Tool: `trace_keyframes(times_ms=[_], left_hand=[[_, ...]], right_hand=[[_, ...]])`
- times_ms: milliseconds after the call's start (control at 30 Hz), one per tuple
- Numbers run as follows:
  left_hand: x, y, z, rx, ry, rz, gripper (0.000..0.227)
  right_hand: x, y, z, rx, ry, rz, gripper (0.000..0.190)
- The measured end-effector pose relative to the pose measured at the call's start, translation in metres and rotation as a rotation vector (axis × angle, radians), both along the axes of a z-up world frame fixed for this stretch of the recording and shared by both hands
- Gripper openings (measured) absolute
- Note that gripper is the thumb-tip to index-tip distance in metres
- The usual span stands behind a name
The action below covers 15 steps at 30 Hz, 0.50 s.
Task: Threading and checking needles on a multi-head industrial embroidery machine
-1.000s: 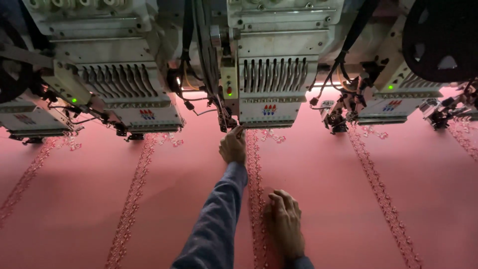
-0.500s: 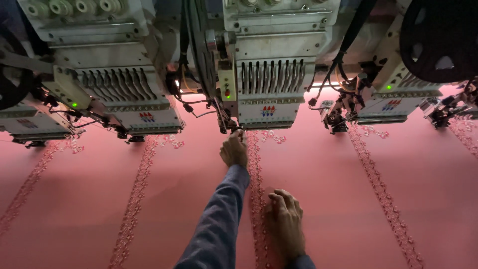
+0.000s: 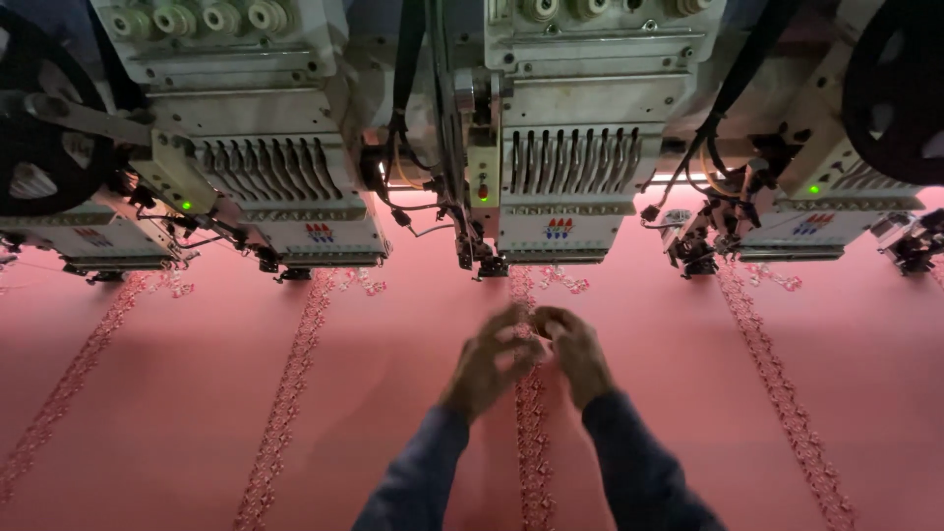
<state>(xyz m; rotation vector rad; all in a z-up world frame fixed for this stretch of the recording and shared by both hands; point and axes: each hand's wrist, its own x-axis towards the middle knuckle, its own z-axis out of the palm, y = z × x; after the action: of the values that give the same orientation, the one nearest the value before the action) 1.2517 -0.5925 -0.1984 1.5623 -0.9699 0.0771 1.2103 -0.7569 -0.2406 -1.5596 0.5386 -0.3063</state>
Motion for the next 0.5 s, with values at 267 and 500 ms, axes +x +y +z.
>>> trace_keyframes(times_ms=[267, 500], left_hand=[[-0.062, 0.012, -0.001, 0.003, -0.071, -0.377, 0.006], [-0.025, -0.001, -0.031, 0.085, 0.005, -0.054, 0.018]], right_hand=[[0.067, -0.038, 0.025, 0.655, 0.168, -0.033, 0.018], [0.081, -0.007, 0.068, 0.678, -0.041, -0.147, 0.019]])
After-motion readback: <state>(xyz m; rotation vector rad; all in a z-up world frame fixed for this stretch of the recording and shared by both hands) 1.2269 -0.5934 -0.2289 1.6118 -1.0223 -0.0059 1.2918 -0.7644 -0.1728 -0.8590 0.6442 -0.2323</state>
